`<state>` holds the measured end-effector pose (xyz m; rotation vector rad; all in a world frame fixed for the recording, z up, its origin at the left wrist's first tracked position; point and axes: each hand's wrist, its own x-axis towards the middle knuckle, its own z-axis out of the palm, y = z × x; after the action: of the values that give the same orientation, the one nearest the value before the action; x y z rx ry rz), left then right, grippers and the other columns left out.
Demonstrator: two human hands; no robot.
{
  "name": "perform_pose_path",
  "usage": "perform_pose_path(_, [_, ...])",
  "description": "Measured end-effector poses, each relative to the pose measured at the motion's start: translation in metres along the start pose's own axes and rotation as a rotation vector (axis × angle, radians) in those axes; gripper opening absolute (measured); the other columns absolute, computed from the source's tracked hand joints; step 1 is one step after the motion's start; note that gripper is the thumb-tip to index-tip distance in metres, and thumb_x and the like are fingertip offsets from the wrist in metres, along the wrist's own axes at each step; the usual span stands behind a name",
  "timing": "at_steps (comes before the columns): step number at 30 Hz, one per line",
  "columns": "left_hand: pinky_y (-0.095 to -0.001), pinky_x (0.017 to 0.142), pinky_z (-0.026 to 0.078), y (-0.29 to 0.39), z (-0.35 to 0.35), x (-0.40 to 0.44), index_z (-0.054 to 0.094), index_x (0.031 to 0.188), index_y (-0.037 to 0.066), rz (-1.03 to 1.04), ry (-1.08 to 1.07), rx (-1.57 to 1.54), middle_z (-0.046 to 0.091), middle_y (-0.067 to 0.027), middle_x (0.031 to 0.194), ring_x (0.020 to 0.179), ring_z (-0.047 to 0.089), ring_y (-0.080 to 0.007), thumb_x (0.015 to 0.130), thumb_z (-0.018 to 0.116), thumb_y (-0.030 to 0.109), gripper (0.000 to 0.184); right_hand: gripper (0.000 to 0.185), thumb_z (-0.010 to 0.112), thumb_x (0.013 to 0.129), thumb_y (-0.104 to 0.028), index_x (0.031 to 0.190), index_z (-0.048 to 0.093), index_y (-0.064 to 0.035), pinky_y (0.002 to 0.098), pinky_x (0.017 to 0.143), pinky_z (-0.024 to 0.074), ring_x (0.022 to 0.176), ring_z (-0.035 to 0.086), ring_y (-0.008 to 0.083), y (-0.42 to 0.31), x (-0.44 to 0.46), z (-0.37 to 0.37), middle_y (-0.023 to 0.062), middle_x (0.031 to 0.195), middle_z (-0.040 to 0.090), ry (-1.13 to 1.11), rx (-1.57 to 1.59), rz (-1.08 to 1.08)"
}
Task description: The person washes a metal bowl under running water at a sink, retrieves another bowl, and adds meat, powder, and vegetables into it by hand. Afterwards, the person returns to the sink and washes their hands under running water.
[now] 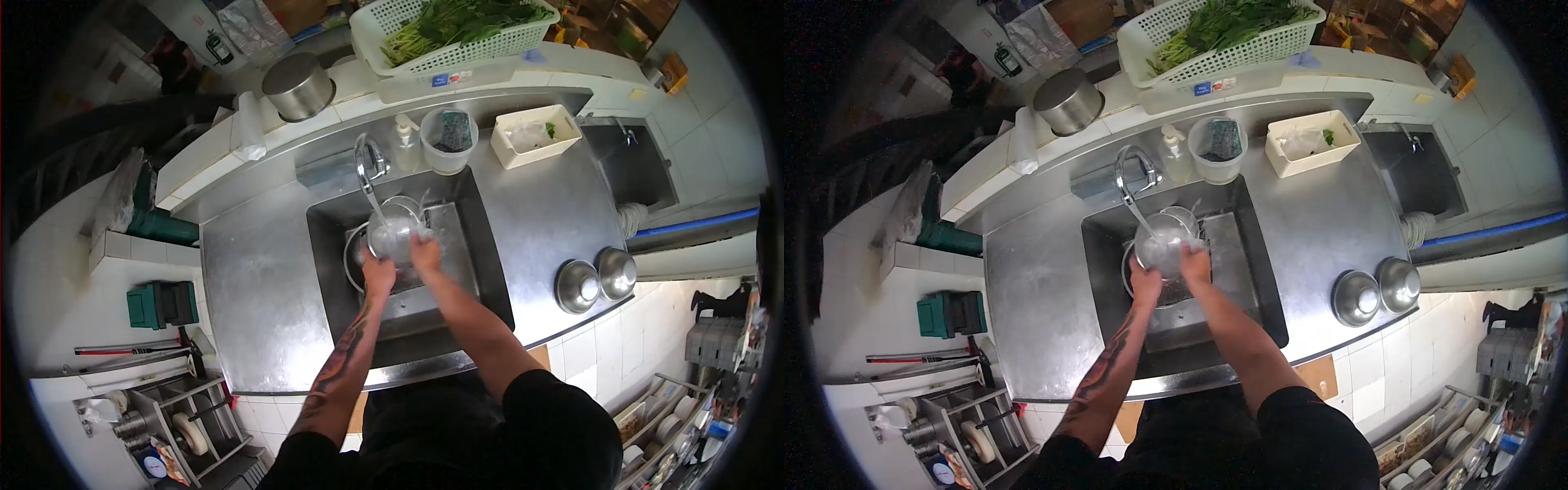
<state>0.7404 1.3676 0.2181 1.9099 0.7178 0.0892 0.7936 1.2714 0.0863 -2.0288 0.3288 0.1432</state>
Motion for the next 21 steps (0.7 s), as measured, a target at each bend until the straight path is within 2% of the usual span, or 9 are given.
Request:
perform_pose_path(2, [-0.0447,0.077,0.056,-0.031,0.0,0.02,0.027,0.14,0.002,0.154,0.087,0.029,0.059,-0.0322,0.114,0.094,0.065,-0.0422,0.077,0.051,0.003,0.068,0.031,0.057,0.09,-0.027,0.097,0.065,0.0017,0.0472,0.069,0.0517,0.081,0.066,0.0409,-0.056,-0.037,-0.026,0.0249,0.086,0.067,-0.44,0.257,0.504])
perform_pose_path(5, [-0.0416,0.064,0.06,0.004,-0.008,-0.002,0.025,0.142,0.001,0.071,0.003,-0.179,0.057,-0.0295,0.119,0.095,0.065,-0.042,0.08,0.048,0.0,0.067,0.033,0.053,0.093,-0.028,0.096,0.066,0.0024,0.0465,0.071,0.0508,0.086,0.066,0.0408,-0.041,-0.012,-0.061,0.0273,0.088,0.066,-0.162,-0.137,-0.19])
perform_pose_path(6, [-0.0414,0.064,0.06,0.005,-0.004,-0.009,0.025,0.142,0.002,0.026,-0.023,-0.227,0.056,-0.0288,0.12,0.097,0.064,-0.0418,0.08,0.048,0.0,0.066,0.031,0.05,0.094,-0.023,0.084,0.063,0.0033,0.043,0.045,0.045,0.05,0.06,0.0268,-0.031,0.006,-0.053,0.0113,0.058,0.058,-0.068,-0.196,-0.28])
perform_pose_path(9, [-0.0409,0.063,0.059,-0.008,0.0,-0.003,0.027,0.141,0.002,0.105,0.05,-0.171,0.056,-0.028,0.12,0.103,0.062,-0.0414,0.08,0.047,0.0,0.064,0.033,0.049,0.095,-0.026,0.08,0.061,0.0018,0.0419,0.039,0.0417,0.044,0.057,0.0253,0.001,0.002,0.008,0.0099,0.057,0.056,-0.028,0.204,0.107])
perform_pose_path(11, [-0.0403,0.061,0.06,-0.026,0.0,0.013,0.029,0.139,0.002,0.348,0.262,0.027,0.056,-0.0277,0.119,0.108,0.06,-0.041,0.081,0.047,0.0,0.061,0.035,0.053,0.095,-0.031,0.084,0.061,0.0017,0.0403,0.037,0.0408,0.043,0.055,0.0216,-0.023,-0.038,-0.008,0.0093,0.056,0.055,-0.659,0.475,0.5])
perform_pose_path(13, [-0.0415,0.074,0.057,-0.029,-0.008,0.008,0.031,0.138,0.002,0.26,0.184,-0.028,0.056,-0.0273,0.12,0.111,0.058,-0.0407,0.079,0.05,-0.001,0.062,0.03,0.048,0.095,-0.024,0.097,0.064,0.0012,0.0416,0.058,0.0504,0.064,0.065,0.0304,-0.057,-0.035,-0.047,0.0164,0.069,0.065,-0.538,0.138,0.279])
perform_pose_path(17, [-0.0419,0.094,0.048,0.016,-0.009,-0.021,0.031,0.138,0.003,-0.111,-0.022,-0.388,0.056,-0.0267,0.121,0.113,0.057,-0.0399,0.079,0.054,-0.002,0.064,0.027,0.052,0.092,-0.024,0.097,0.065,0.0002,0.0388,0.055,0.0507,0.059,0.065,0.0267,-0.025,-0.013,-0.012,0.0126,0.065,0.064,-0.025,-0.085,0.025])
perform_pose_path(19, [-0.0418,0.079,0.059,-0.012,-0.003,-0.005,0.03,0.137,0.003,0.335,0.276,0.032,0.055,-0.0245,0.123,0.109,0.059,-0.0398,0.081,0.052,-0.001,0.06,0.038,0.063,0.089,-0.03,0.111,0.057,-0.0001,0.0356,0.042,0.0439,0.047,0.059,0.0227,-0.027,-0.035,-0.003,0.0107,0.061,0.062,-0.458,0.368,0.285])
perform_pose_path(21, [-0.0404,0.064,0.063,-0.028,-0.007,0.009,0.035,0.135,0.003,0.342,0.241,0.002,0.055,-0.0211,0.122,0.104,0.061,-0.0376,0.083,0.051,0.001,0.055,0.051,0.066,0.087,-0.033,0.123,0.051,0.0,0.042,0.059,0.0523,0.069,0.066,0.0326,-0.054,-0.029,-0.052,0.018,0.082,0.067,-0.619,0.165,0.185])
